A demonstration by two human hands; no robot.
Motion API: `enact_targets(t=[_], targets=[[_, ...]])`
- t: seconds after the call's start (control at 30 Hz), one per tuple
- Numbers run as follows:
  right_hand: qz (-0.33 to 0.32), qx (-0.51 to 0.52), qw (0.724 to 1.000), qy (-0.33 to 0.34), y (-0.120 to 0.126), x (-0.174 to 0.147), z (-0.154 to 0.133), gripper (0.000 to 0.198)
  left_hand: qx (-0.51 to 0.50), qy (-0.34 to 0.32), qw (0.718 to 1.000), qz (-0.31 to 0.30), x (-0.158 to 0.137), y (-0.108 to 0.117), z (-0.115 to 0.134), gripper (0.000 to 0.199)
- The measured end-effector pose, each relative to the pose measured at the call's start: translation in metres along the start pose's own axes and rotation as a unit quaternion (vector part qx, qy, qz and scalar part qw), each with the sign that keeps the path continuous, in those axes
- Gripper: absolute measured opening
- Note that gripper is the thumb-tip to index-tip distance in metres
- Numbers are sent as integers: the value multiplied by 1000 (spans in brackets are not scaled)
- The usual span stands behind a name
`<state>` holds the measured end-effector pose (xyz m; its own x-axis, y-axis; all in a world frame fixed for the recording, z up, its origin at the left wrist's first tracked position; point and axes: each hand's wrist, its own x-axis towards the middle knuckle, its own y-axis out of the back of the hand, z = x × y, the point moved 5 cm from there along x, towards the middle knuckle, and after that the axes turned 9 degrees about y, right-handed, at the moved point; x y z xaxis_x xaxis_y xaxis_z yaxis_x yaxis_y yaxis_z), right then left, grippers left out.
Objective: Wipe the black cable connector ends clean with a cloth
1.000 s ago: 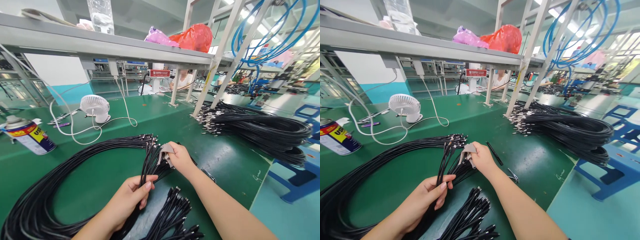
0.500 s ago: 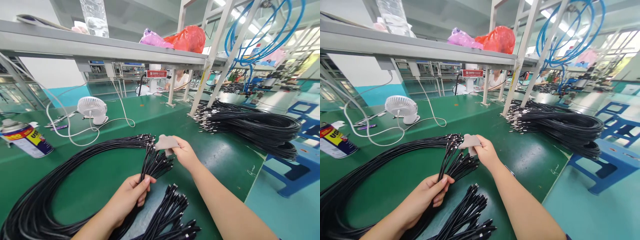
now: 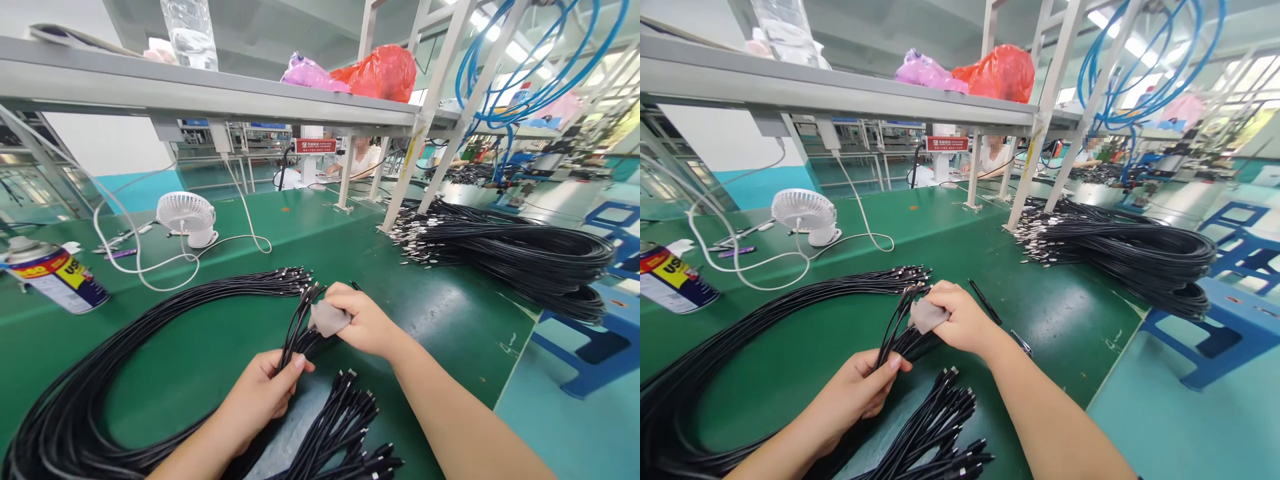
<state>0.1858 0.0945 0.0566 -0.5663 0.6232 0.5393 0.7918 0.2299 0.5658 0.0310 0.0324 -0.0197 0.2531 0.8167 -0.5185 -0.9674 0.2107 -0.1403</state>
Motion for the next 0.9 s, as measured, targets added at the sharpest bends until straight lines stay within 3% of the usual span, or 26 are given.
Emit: enact_targets(t=[0.13,0.33,0.47,0.63,0.73,0.9], targets=[[-14,3,1000,12,-1,-2,-5,15,4,-18,999,29,2,6,0,59],[-79,169,981,-60,-11,-6,0,12,45,-55,996,51,-2,13,5,45],[-49,223,964,-139,-11,-11,16,6,27,-66,997,42,-6,12,9,46],[-9,269,949,-163,-15,-10,26,13,18,-55,997,42,-6,11,11,51],[-16,241,957,-162,-21,-8,26,7,19,-53,997,50,-5,11,11,51],[-101,149,977,-111,-26,-5,17,15,38,-55,996,57,-5,11,10,50]])
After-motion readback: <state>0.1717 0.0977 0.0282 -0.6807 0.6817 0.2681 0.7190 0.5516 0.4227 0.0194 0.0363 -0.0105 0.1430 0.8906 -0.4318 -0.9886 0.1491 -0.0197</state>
